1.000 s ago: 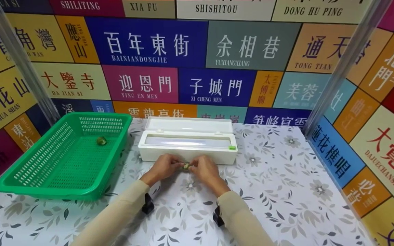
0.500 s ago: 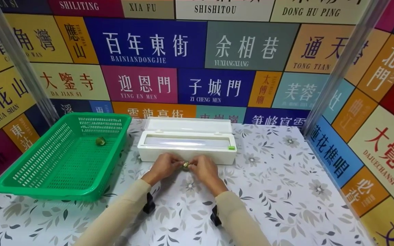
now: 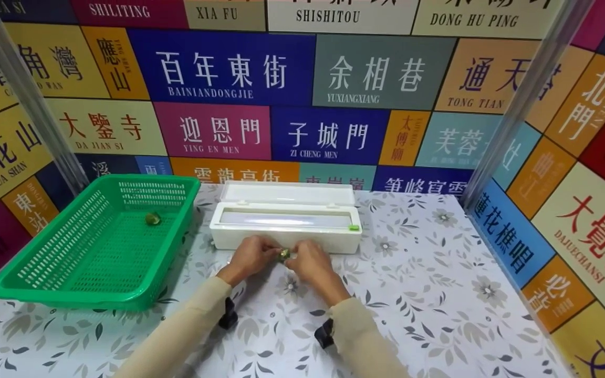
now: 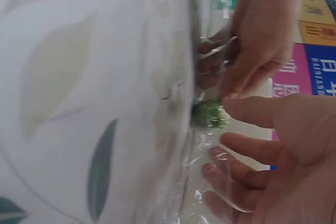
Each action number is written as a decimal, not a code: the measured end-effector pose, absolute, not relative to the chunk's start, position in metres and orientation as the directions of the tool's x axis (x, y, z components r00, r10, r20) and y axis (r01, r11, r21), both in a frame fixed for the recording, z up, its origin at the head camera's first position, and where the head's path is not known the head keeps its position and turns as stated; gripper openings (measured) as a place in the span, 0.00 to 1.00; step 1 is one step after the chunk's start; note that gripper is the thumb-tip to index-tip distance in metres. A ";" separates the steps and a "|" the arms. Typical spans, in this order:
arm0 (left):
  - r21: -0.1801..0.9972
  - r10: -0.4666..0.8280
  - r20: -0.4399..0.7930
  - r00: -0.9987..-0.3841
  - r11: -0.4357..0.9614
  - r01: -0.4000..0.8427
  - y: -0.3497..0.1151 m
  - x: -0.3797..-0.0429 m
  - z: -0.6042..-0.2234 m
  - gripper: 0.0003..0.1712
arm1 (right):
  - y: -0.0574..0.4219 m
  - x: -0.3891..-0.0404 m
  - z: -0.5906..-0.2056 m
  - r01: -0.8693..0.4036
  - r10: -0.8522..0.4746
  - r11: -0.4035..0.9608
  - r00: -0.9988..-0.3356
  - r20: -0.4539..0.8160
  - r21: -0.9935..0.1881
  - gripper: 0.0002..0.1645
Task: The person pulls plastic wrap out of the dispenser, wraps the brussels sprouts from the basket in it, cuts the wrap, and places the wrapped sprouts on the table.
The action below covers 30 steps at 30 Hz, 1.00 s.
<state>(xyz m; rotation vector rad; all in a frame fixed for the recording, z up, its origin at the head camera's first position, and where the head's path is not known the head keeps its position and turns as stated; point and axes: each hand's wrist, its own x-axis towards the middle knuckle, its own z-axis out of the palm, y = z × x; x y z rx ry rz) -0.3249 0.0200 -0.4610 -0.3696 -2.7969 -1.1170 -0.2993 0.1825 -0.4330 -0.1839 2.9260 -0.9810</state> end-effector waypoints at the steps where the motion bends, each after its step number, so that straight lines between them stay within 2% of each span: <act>1: 0.662 0.187 0.186 -0.965 0.702 0.263 0.020 -0.325 -0.461 0.06 | 0.185 -0.299 -0.431 -0.104 -0.144 0.785 -0.989 -0.017 -0.611 0.17; 9: 0.626 0.189 0.249 -0.950 0.718 0.306 0.017 -0.321 -0.458 0.05 | 0.215 -0.298 -0.411 -0.068 -0.117 0.727 -0.993 -0.026 -0.683 0.24; 16: 0.626 0.106 0.264 -0.959 0.737 0.254 0.014 -0.316 -0.446 0.05 | 0.250 -0.302 -0.396 -0.111 0.032 0.660 -0.984 0.176 -0.743 0.22; 19: 0.631 0.089 0.270 -0.959 0.736 0.246 0.012 -0.315 -0.439 0.05 | 0.263 -0.303 -0.397 -0.099 0.108 0.638 -0.970 0.216 -0.763 0.24; 22: 0.633 0.080 0.272 -0.959 0.736 0.241 0.012 -0.315 -0.432 0.06 | 0.273 -0.305 -0.400 -0.085 0.128 0.636 -0.968 0.214 -0.767 0.31; 26: 0.626 0.094 0.285 -0.954 0.735 0.259 0.014 -0.315 -0.424 0.06 | 0.285 -0.310 -0.408 -0.060 0.091 0.635 -0.984 0.151 -0.770 0.43; 30: 0.603 0.112 0.297 -0.948 0.748 0.277 0.020 -0.317 -0.417 0.07 | 0.293 -0.316 -0.420 -0.053 0.077 0.605 -0.989 0.125 -0.794 0.46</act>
